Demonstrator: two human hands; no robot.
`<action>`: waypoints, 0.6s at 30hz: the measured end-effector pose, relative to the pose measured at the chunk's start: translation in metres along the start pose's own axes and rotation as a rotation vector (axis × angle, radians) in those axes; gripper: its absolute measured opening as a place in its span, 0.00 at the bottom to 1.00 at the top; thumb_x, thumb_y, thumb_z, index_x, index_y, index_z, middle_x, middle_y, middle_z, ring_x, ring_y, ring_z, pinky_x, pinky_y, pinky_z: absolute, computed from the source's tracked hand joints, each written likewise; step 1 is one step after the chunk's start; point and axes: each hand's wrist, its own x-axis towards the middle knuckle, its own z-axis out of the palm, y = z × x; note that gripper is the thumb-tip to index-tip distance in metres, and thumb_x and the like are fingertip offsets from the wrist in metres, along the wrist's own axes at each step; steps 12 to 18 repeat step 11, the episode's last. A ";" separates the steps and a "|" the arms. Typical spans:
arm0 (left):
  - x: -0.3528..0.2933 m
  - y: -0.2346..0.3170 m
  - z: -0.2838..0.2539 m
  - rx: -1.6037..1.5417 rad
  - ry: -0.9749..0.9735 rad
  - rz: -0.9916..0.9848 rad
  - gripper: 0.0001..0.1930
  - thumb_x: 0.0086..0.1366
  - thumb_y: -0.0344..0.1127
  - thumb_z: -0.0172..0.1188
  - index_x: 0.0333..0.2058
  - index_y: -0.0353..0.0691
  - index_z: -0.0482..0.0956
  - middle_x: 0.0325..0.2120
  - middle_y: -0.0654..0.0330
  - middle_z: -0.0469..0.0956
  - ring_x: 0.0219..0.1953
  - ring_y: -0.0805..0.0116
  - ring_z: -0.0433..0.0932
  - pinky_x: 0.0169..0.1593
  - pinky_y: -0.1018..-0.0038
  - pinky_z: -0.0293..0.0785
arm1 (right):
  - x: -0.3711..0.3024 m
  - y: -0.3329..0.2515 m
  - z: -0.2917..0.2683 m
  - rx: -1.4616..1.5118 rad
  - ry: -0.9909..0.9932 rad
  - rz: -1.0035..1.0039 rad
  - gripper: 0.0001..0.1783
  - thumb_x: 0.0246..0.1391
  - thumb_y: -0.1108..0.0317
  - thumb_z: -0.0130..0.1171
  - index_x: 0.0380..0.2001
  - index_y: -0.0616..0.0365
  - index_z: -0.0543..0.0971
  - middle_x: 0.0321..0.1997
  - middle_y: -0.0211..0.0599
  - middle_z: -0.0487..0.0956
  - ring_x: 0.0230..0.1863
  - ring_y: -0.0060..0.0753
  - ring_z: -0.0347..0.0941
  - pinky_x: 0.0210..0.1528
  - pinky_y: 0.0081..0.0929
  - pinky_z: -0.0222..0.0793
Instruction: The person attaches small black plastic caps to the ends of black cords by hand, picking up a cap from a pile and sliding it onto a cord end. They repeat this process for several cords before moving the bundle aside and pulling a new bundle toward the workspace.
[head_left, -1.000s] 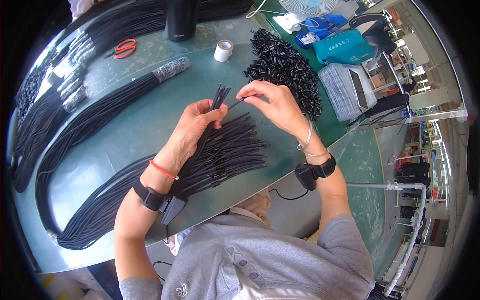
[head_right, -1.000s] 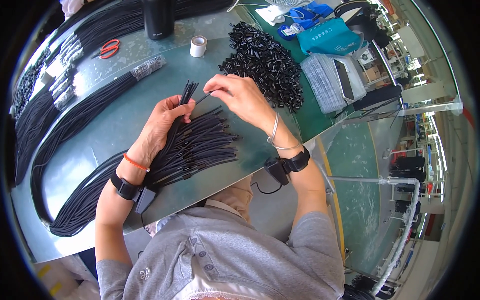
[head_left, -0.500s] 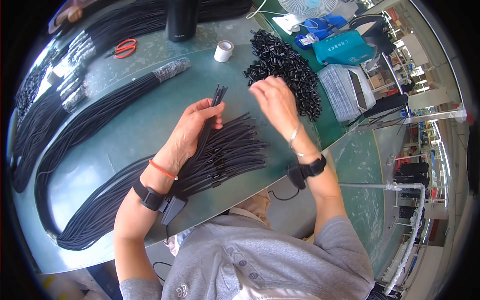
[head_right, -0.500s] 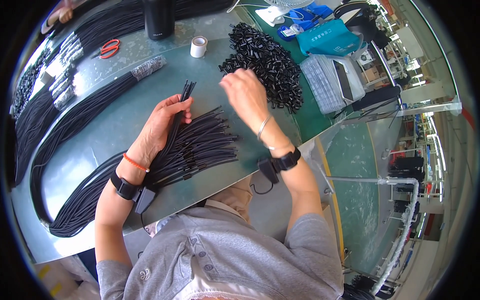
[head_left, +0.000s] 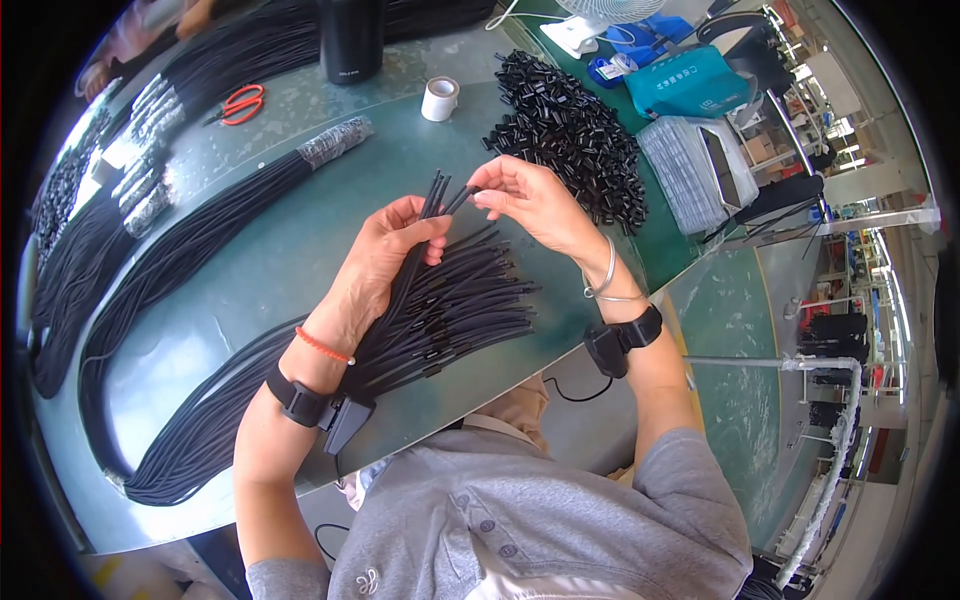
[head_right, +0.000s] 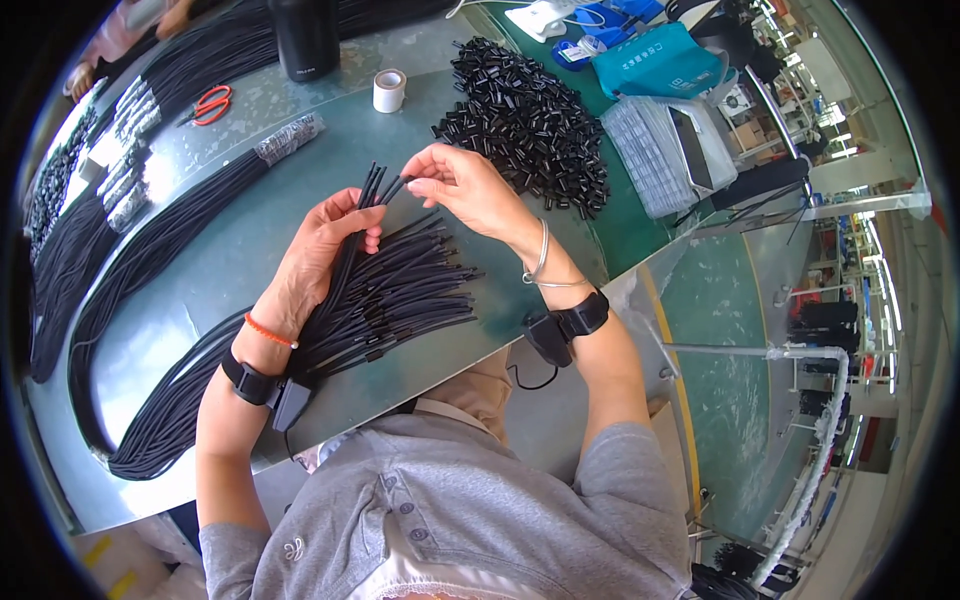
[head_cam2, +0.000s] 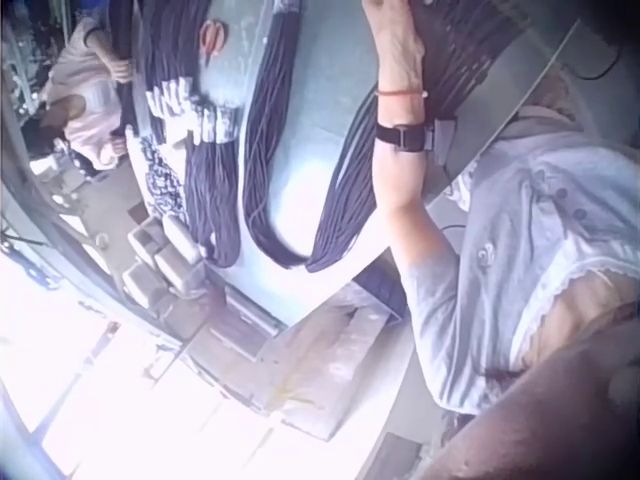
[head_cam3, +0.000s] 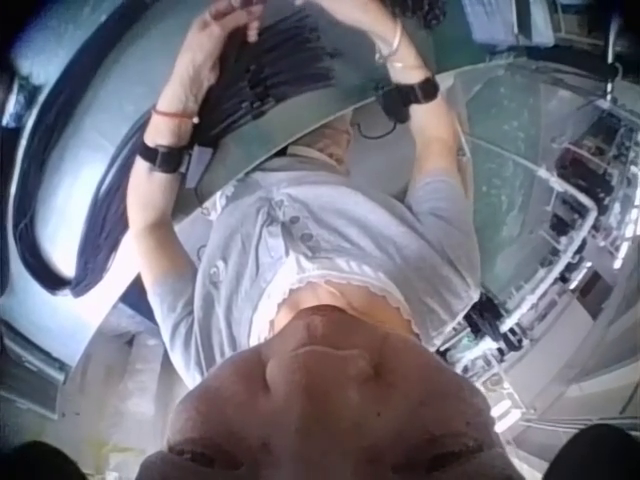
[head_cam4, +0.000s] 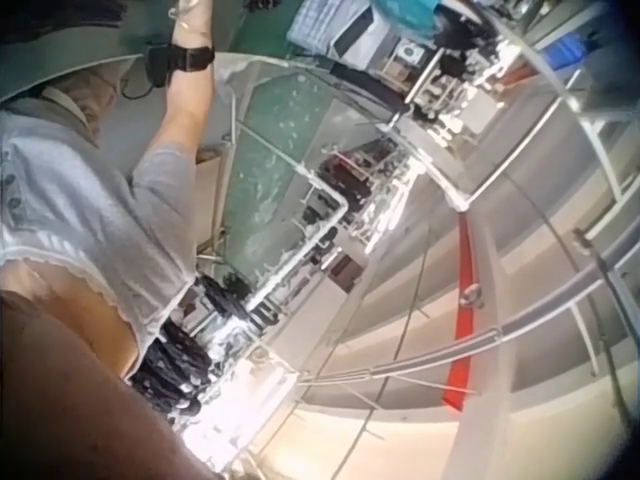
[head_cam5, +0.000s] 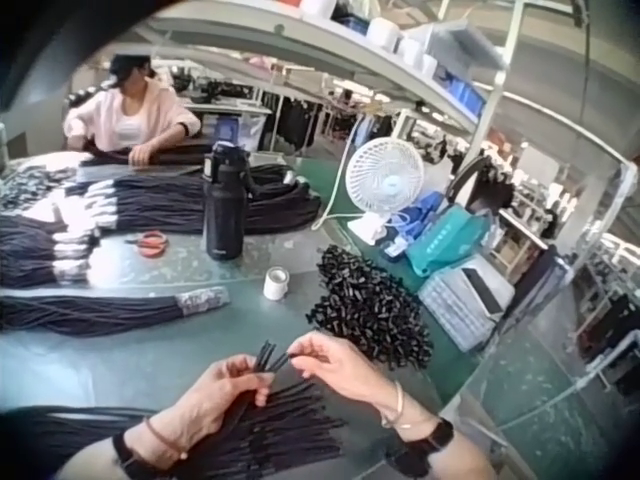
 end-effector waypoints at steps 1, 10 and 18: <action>0.000 0.000 0.000 0.002 -0.001 -0.001 0.04 0.60 0.27 0.60 0.34 0.38 0.76 0.23 0.66 0.73 0.25 0.78 0.71 0.32 0.82 0.70 | 0.000 -0.006 0.001 0.030 -0.009 -0.010 0.08 0.55 0.70 0.61 0.37 0.61 0.76 0.34 0.26 0.76 0.39 0.18 0.73 0.40 0.19 0.69; 0.003 -0.004 -0.005 -0.036 -0.001 0.024 0.05 0.60 0.29 0.60 0.34 0.37 0.76 0.24 0.64 0.75 0.27 0.77 0.72 0.34 0.82 0.70 | -0.010 -0.031 0.015 -0.738 -0.039 -0.367 0.09 0.54 0.67 0.63 0.38 0.54 0.79 0.35 0.30 0.79 0.38 0.28 0.76 0.44 0.27 0.71; 0.002 -0.002 -0.004 -0.093 0.021 0.016 0.05 0.61 0.30 0.59 0.35 0.36 0.76 0.25 0.64 0.76 0.28 0.77 0.72 0.35 0.82 0.69 | -0.020 -0.041 0.031 -0.974 -0.054 -0.362 0.13 0.52 0.65 0.65 0.42 0.51 0.80 0.36 0.32 0.81 0.44 0.34 0.76 0.53 0.31 0.68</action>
